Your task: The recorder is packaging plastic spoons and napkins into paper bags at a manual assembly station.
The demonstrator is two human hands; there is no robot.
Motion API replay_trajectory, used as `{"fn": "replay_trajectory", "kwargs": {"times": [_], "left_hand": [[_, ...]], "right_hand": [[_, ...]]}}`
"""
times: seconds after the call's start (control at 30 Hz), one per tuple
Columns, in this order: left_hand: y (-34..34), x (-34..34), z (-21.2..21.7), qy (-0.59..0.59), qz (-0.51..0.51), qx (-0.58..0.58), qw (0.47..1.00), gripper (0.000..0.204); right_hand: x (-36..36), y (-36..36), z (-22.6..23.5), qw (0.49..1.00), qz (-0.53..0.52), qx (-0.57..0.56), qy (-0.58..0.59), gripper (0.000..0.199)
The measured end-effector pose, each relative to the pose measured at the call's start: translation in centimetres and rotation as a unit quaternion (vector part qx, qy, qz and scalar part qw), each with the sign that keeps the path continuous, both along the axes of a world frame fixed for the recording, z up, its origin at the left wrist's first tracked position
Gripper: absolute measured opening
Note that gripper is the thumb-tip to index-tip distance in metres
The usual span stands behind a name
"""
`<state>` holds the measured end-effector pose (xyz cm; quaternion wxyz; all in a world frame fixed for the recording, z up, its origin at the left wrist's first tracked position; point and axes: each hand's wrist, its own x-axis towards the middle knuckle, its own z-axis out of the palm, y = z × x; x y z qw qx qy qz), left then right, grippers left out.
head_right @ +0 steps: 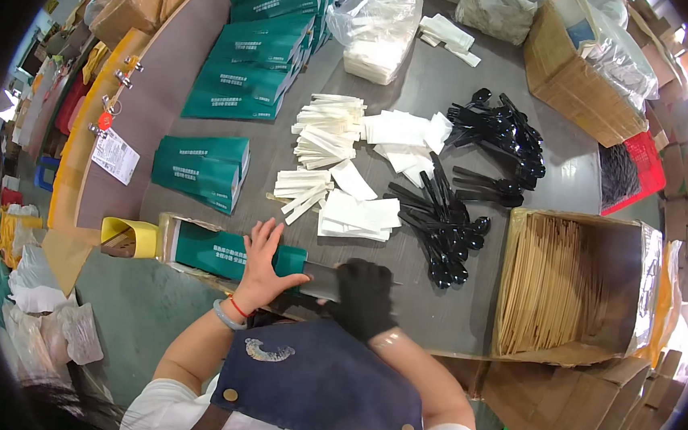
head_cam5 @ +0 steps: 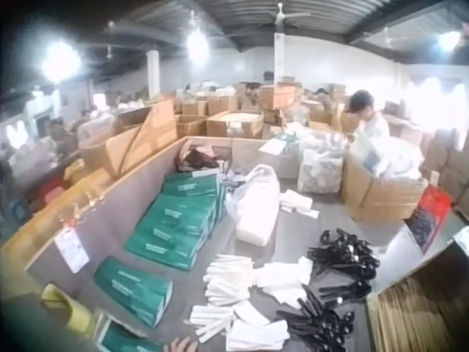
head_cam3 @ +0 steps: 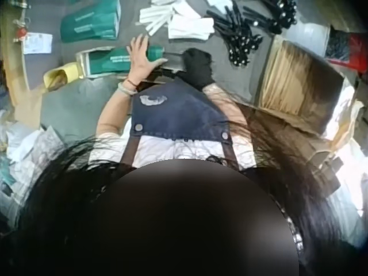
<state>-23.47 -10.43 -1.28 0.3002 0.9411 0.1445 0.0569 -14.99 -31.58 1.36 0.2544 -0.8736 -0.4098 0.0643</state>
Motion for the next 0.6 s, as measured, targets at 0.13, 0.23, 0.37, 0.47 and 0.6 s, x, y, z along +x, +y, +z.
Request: {"fn": "replay_trajectory", "kwargs": {"times": [0.13, 0.23, 0.37, 0.47, 0.6], "left_hand": [[1.5, 3.5, -0.4, -0.091, -0.010, -0.062, 0.994, 0.049], [2.7, 6.6, -0.8, -0.048, -0.005, 0.090, 0.995, 0.020], [4.1, 7.3, -1.9, -0.064, -0.023, 0.073, 0.995, 0.016], [3.9, 7.5, -1.0, -0.059, -0.029, 0.060, 0.996, 0.015], [2.1, 8.6, 1.3, -0.104, -0.039, -0.001, 0.994, 0.013]], "right_hand": [[0.7, -0.1, 0.7, 0.995, -0.010, 0.096, 0.006, 0.066], [2.5, -6.2, 1.1, 0.980, -0.171, 0.099, -0.024, 0.046], [4.9, -20.5, -1.6, 0.868, -0.482, 0.105, -0.059, 0.023], [5.0, -28.2, -3.9, 0.828, -0.556, -0.009, -0.071, 0.030], [5.2, -31.1, -5.3, 0.847, -0.527, -0.045, -0.058, 0.024]]}}
